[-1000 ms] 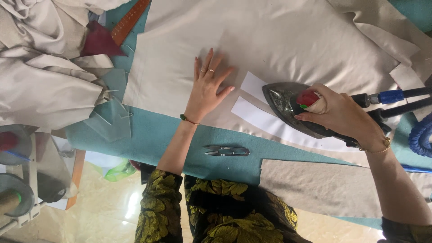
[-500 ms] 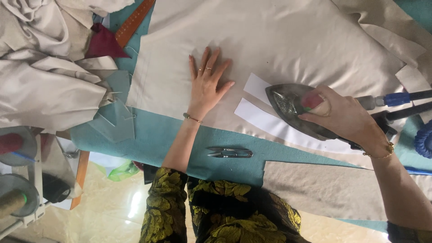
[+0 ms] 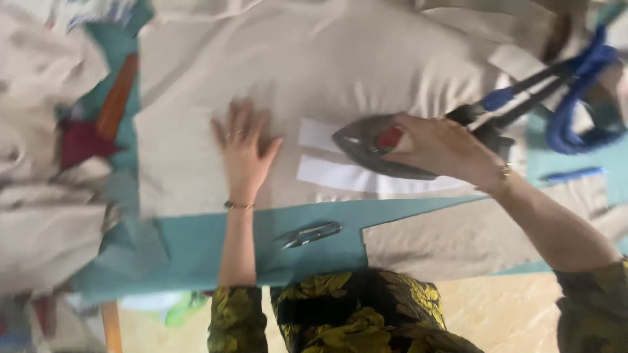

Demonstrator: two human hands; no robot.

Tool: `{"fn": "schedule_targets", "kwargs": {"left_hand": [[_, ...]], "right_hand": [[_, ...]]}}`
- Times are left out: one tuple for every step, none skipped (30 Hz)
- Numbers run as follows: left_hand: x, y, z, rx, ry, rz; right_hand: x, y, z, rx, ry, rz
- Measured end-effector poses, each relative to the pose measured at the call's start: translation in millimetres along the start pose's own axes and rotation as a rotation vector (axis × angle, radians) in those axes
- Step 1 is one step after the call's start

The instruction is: Ironing interfacing onto fabric pieces on a work table in a sewing environment

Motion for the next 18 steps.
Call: {"fn": "schedule_targets", "kwargs": {"left_hand": [[0.5, -0.5, 0.6, 0.012, -0.012, -0.045], [0.1, -1.4, 0.5, -0.033, -0.018, -0.043], [-0.8, -2.5, -0.3, -0.077, -0.021, -0.041], [-0.5, -3.0, -3.2, -0.064, -0.03, -0.086], [0.4, -5.8, -4.4, -0.055, -0.03, -0.067], [1.1, -10.3, -5.4, -0.046, -0.03, -0.049], [0.3, -11.2, -7.4, -0.039, -0.036, -0.072], [-0.1, -13.6, -9.3, -0.06, -0.038, -0.065], [1.8, -17.0, -9.9, -0.084, -0.038, -0.05], [1.3, -18.2, -12.9, -0.08, -0.042, -0.065], [2.6, -20.8, -14.8, -0.088, -0.041, -0.054], [3.9, -24.3, -16.4, -0.096, -0.041, -0.043], [3.4, -21.0, -15.8, -0.098, -0.043, -0.046], [3.0, -19.1, -15.1, -0.077, -0.058, -0.049], [6.5, -19.3, -12.6, -0.061, -0.072, -0.044], [6.5, -12.1, -12.9, -0.067, -0.073, -0.037], [10.2, -6.5, -10.8, -0.068, -0.075, -0.033], [13.5, -2.0, -8.5, -0.069, -0.078, -0.029]], "right_hand": [[-3.6, 12.1, -13.6, -0.03, 0.016, -0.034], [-6.6, 23.0, -26.1, 0.047, 0.101, 0.017], [-9.4, 34.4, -39.2, 0.128, 0.186, 0.065], [-4.3, 43.0, -61.6, 0.103, 0.2, 0.027], [0.2, 47.5, -78.3, 0.218, 0.355, 0.056], [4.1, 50.0, -95.6, 0.337, 0.507, 0.08], [19.1, 48.1, -94.7, 0.327, 0.513, 0.058], [32.1, 45.4, -95.8, 0.192, 0.41, 0.081], [44.0, 41.5, -96.1, 0.059, 0.307, 0.114], [49.9, 44.2, -109.1, 0.051, 0.312, 0.101], [53.9, 46.4, -123.3, -0.004, 0.223, 0.096], [57.4, 47.3, -137.7, -0.059, 0.135, 0.092], [65.3, 44.2, -135.0, -0.063, 0.136, 0.092], [72.0, 39.7, -133.5, -0.084, 0.074, 0.102], [77.3, 33.7, -132.2, -0.101, 0.009, 0.122], [83.3, 33.7, -134.0, -0.1, 0.006, 0.13], [87.5, 33.6, -135.0, -0.101, -0.028, 0.107], [91.2, 32.9, -135.8, -0.1, -0.063, 0.085]]}}
Point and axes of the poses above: each hand's wrist, its own x-axis away from the middle knuckle, its own z-axis out of the back of the hand, y = z × x, the point moved 2 cm from there along -x, towards the middle knuckle, and after that the axes turned 15 degrees about -y, right-handed, at the moved point
